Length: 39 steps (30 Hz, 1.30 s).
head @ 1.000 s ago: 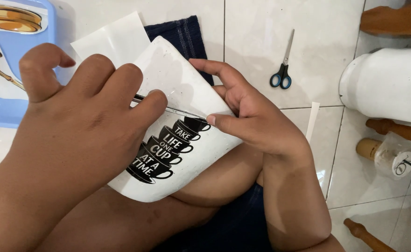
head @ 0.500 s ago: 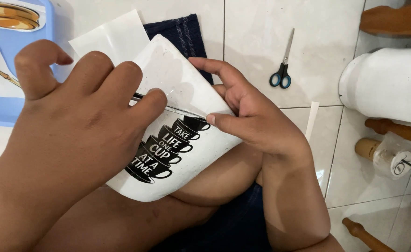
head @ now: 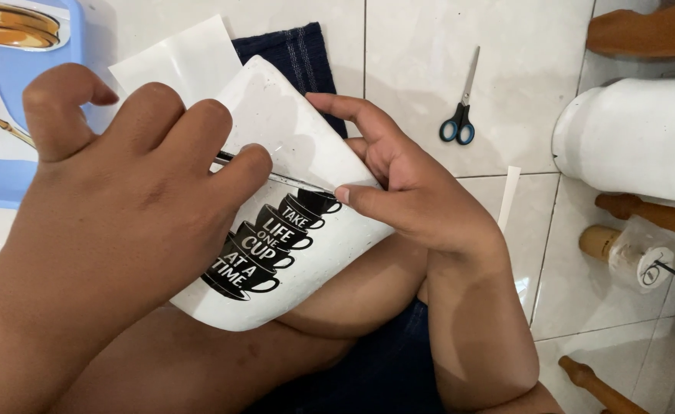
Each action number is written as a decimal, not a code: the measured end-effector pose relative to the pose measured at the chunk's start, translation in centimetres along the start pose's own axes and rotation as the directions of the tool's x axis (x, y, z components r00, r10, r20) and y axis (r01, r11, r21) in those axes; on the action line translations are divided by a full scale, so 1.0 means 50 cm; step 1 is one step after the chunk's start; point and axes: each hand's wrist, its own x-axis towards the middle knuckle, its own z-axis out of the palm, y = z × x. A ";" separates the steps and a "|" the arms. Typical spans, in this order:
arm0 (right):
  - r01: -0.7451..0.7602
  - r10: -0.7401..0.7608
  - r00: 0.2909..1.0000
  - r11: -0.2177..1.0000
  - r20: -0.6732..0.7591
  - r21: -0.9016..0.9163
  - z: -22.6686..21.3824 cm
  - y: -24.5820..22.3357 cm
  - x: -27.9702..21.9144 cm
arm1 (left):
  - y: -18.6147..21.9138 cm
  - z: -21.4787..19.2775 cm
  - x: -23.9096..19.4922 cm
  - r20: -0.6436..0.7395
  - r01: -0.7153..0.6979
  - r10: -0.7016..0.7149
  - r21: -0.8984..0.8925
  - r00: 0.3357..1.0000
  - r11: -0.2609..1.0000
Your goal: Applying a decorative decal to a white mug, including cutting the decal and smoothing it onto the surface.
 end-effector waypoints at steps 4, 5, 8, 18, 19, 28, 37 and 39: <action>0.002 -0.002 1.000 1.000 0.003 -0.011 -0.001 -0.001 0.000 | -0.001 0.000 0.000 0.000 -0.003 0.003 0.011 1.000 1.000; 0.003 -0.002 1.000 1.000 0.004 -0.005 -0.001 0.000 0.000 | 0.000 0.000 0.000 -0.001 -0.004 0.004 0.006 1.000 1.000; 0.004 -0.004 1.000 1.000 0.009 -0.003 -0.002 0.000 0.000 | -0.002 0.000 0.000 0.004 -0.009 0.009 0.011 1.000 1.000; 0.010 -0.011 1.000 1.000 0.010 0.017 -0.004 0.001 -0.002 | 0.000 -0.005 0.000 0.058 -0.017 0.013 0.072 0.998 0.997; 0.010 -0.011 1.000 1.000 0.009 0.016 -0.004 0.001 -0.002 | 0.001 -0.010 -0.001 0.058 -0.017 0.013 0.072 0.998 0.997; 0.018 -0.018 1.000 1.000 0.000 0.011 0.000 0.001 0.000 | 0.007 -0.023 -0.009 0.195 0.004 -0.009 0.027 0.981 1.000; 0.008 -0.008 1.000 0.998 -0.008 0.057 -0.001 0.001 -0.001 | -0.006 -0.016 -0.021 0.162 0.069 -0.077 0.051 0.984 0.996; 0.001 -0.001 1.000 1.000 -0.025 0.020 0.000 0.002 0.000 | -0.008 -0.017 -0.020 0.200 0.073 -0.075 0.018 0.977 0.997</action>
